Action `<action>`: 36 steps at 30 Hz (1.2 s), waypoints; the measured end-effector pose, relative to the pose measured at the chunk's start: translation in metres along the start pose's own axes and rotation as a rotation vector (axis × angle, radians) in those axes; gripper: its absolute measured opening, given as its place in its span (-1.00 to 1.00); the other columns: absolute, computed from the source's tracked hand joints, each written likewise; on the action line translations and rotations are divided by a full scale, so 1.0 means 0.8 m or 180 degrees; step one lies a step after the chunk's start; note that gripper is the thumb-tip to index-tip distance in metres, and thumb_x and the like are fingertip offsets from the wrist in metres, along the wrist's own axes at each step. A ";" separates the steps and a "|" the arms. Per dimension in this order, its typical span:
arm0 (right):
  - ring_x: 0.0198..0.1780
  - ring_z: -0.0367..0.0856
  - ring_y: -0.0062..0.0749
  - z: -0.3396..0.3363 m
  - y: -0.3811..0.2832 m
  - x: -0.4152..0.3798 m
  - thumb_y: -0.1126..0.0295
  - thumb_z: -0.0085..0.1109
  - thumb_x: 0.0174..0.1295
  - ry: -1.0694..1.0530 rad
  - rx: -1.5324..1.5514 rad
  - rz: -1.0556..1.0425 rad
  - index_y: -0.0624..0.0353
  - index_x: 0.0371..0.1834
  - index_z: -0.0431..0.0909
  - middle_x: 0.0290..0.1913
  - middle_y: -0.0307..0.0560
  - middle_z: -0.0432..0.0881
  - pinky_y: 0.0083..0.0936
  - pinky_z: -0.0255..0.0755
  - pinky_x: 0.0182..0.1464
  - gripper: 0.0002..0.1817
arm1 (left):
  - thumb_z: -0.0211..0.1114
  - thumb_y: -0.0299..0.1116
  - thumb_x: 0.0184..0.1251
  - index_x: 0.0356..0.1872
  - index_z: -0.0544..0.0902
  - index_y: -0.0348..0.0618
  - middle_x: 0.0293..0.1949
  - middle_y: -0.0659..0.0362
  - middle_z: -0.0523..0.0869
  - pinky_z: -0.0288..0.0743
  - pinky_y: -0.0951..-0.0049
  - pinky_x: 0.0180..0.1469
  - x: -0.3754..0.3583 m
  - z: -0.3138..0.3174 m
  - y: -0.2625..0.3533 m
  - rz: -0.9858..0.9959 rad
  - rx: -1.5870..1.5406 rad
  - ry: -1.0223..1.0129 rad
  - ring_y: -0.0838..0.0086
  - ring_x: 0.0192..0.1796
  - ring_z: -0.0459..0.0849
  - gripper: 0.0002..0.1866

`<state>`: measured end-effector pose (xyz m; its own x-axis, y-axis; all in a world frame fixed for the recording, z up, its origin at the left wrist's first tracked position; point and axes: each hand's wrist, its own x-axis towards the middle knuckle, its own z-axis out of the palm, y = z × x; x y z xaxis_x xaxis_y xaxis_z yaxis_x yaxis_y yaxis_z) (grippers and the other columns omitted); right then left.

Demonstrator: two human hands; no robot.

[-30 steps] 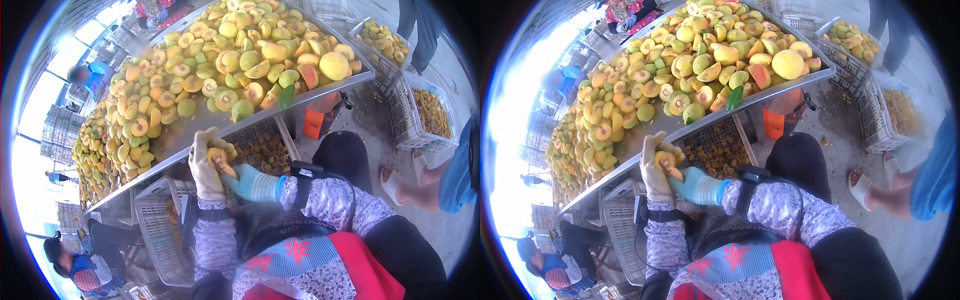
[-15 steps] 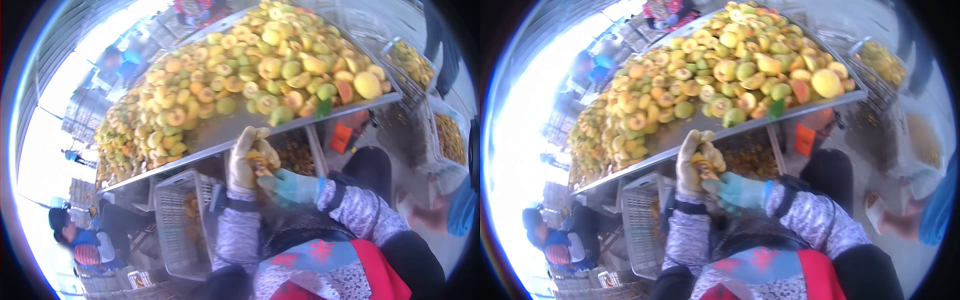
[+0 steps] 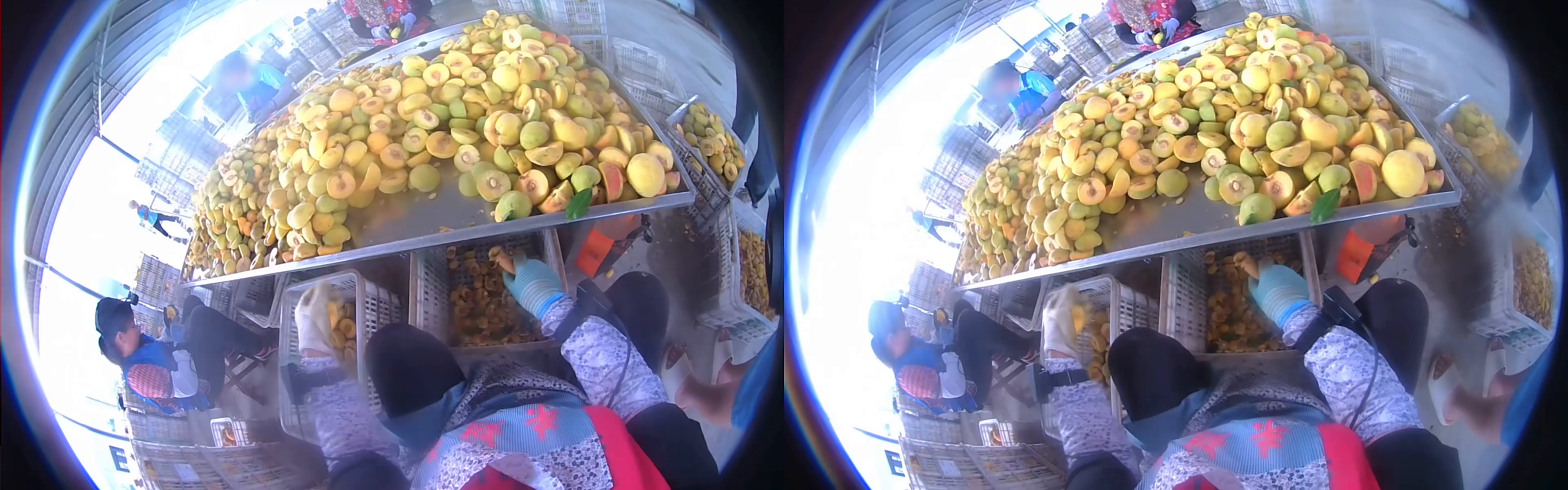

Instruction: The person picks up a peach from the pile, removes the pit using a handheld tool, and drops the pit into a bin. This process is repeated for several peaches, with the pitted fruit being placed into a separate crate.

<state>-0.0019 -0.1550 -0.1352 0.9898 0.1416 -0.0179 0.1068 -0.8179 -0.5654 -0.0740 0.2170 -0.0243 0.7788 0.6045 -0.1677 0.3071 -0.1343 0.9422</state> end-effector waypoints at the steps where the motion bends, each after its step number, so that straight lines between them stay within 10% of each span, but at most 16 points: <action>1: -0.26 0.69 0.18 0.001 -0.002 0.004 0.09 0.18 0.28 0.0253 0.0089 0.0111 0.20 -0.13 0.55 -0.39 0.22 0.69 0.03 0.54 -0.15 -0.63 | 0.37 -0.06 0.32 0.30 0.46 -0.33 0.00 -0.06 0.70 0.54 0.24 0.14 0.030 -0.025 -0.024 0.0123 0.1080 0.0036 0.23 0.05 0.67 -0.33; 8: -0.31 0.70 0.13 0.002 -0.012 -0.009 0.12 0.18 0.26 -0.0138 -0.0336 -0.0202 0.18 -0.03 0.50 -0.39 0.17 0.69 0.00 0.55 -0.22 -0.62 | 0.44 -0.14 0.13 0.53 0.16 -0.05 0.51 -0.20 0.14 0.15 0.16 0.50 0.161 0.010 0.067 0.2158 0.2564 0.0876 -0.06 0.53 0.16 -0.06; 15: -0.34 0.68 0.12 -0.012 -0.012 -0.003 0.18 0.14 0.30 0.0255 -0.0264 -0.0047 0.19 0.00 0.47 -0.42 0.16 0.67 0.00 0.54 -0.26 -0.65 | 0.48 -0.16 0.01 0.22 0.62 -0.03 0.23 -0.13 0.54 0.42 0.17 0.30 0.244 0.030 0.103 0.1608 0.2922 0.0031 0.05 0.21 0.57 -0.35; 19: -0.34 0.68 0.12 -0.013 -0.024 -0.007 0.14 0.15 0.30 -0.0035 -0.0264 -0.0104 0.19 -0.04 0.48 -0.42 0.13 0.67 0.01 0.54 -0.26 -0.65 | 0.51 -0.23 0.08 0.14 0.62 -0.21 -0.02 -0.04 0.65 0.52 0.30 0.17 0.205 0.055 0.086 0.2523 0.1393 0.0587 0.19 0.09 0.63 -0.43; 21: -0.33 0.68 0.14 -0.012 -0.024 -0.006 0.11 0.15 0.30 0.0097 0.0140 -0.0290 0.18 -0.06 0.50 -0.40 0.14 0.68 0.02 0.54 -0.24 -0.64 | 0.42 -0.13 0.26 0.11 0.60 -0.21 -0.19 0.05 0.68 0.62 0.43 -0.09 0.139 0.093 0.110 0.2413 0.0808 0.0567 0.30 -0.13 0.69 -0.50; 23: -0.30 0.70 0.13 -0.006 -0.013 -0.008 0.11 0.13 0.31 0.0106 -0.0005 -0.0489 0.17 -0.08 0.52 -0.38 0.14 0.69 0.01 0.56 -0.20 -0.65 | 0.29 0.08 0.37 0.07 0.58 -0.15 -0.29 0.12 0.69 0.58 0.57 -0.43 0.100 0.118 0.114 0.0751 -0.1903 -0.0971 0.38 -0.38 0.70 -0.49; 25: -0.28 0.71 0.12 -0.020 -0.016 -0.014 0.10 0.10 0.32 0.0108 -0.0155 -0.0657 0.15 -0.10 0.54 -0.37 0.14 0.70 -0.01 0.57 -0.17 -0.66 | 0.13 0.27 0.40 -0.03 0.59 -0.12 -0.38 0.16 0.69 0.46 0.63 -0.63 0.046 0.154 0.122 0.0169 -0.1961 -0.1210 0.42 -0.53 0.66 -0.41; 33: -0.27 0.68 0.21 -0.075 -0.078 -0.028 0.13 0.08 0.37 0.0517 0.1479 -0.0828 0.15 -0.07 0.49 -0.36 0.21 0.69 0.05 0.52 -0.21 -0.69 | 0.10 0.41 0.32 0.05 0.56 -0.20 -0.38 0.09 0.67 0.58 0.46 -0.44 -0.047 0.231 0.101 -0.0399 -0.1820 -0.1645 0.31 -0.45 0.67 -0.23; 36: -0.30 0.68 0.19 -0.083 -0.083 -0.029 0.14 0.11 0.35 0.0583 0.1354 -0.0973 0.14 -0.05 0.46 -0.39 0.19 0.68 0.06 0.52 -0.24 -0.69 | 0.06 0.36 0.37 0.16 0.50 -0.18 -0.12 0.01 0.66 0.62 0.21 -0.12 -0.082 0.258 0.095 -0.0324 -0.2358 -0.1581 0.21 -0.14 0.68 -0.26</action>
<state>-0.0260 -0.1409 -0.0423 0.9241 0.2068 0.3215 0.3816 -0.4519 -0.8063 0.0112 0.0054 -0.0017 0.9667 0.1532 -0.2048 0.0898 0.5465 0.8326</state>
